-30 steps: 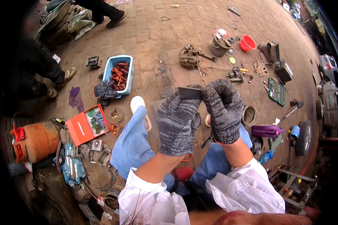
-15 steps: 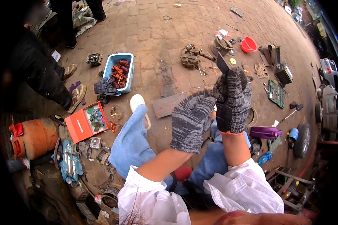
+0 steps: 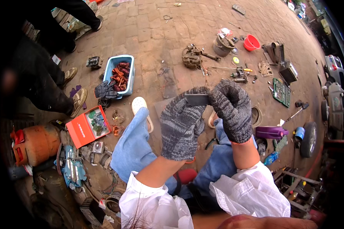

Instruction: The person sits on the floor and repeatedly rubs a small black metal piece against a flat metal plate to sharpen its edge. The person holds the piece with gloved hands and moves it back and forth across the plate, occasionally lifting it to inspect the edge.

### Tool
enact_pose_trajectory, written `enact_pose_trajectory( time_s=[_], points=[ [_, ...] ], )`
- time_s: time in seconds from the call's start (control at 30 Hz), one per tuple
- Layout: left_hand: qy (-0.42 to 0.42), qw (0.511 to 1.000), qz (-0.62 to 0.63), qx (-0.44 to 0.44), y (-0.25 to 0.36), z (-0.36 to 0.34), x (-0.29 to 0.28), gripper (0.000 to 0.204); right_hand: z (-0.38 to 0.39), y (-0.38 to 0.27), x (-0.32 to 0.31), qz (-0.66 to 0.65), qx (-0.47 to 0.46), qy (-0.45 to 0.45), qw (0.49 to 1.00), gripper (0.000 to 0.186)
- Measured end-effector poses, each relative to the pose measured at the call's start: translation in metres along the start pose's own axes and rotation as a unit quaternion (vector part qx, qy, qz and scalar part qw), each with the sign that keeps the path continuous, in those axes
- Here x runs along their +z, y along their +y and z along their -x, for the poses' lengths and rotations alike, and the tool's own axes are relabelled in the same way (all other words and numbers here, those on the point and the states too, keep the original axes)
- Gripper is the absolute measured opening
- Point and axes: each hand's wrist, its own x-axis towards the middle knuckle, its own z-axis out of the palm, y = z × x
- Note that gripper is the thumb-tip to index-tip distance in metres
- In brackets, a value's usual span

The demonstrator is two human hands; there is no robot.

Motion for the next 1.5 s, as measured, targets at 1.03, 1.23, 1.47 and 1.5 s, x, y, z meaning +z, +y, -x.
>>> enact_pose_trajectory(
  time_s=[1.03, 1.23, 1.47, 1.5],
  points=[
    [-0.068, 0.99, 0.111, -0.058, 0.002, 0.011, 0.007, 0.019, -0.012, 0.006, 0.005, -0.148, -0.062, 0.183, 0.97, 0.013],
    [-0.036, 0.966, 0.219, -0.132, 0.001, 0.003, 0.001, 0.02, -0.013, -0.007, 0.011, -0.125, -0.033, 0.153, 0.98, 0.016],
    [-0.021, 0.973, 0.205, -0.101, -0.001, 0.004, 0.0, 0.021, -0.016, -0.006, -0.002, -0.134, -0.027, 0.032, 0.99, 0.033],
    [-0.02, 0.98, 0.185, -0.074, -0.003, 0.004, 0.001, 0.021, -0.015, -0.007, -0.001, -0.1, -0.022, 0.034, 0.994, 0.035]
  ],
)
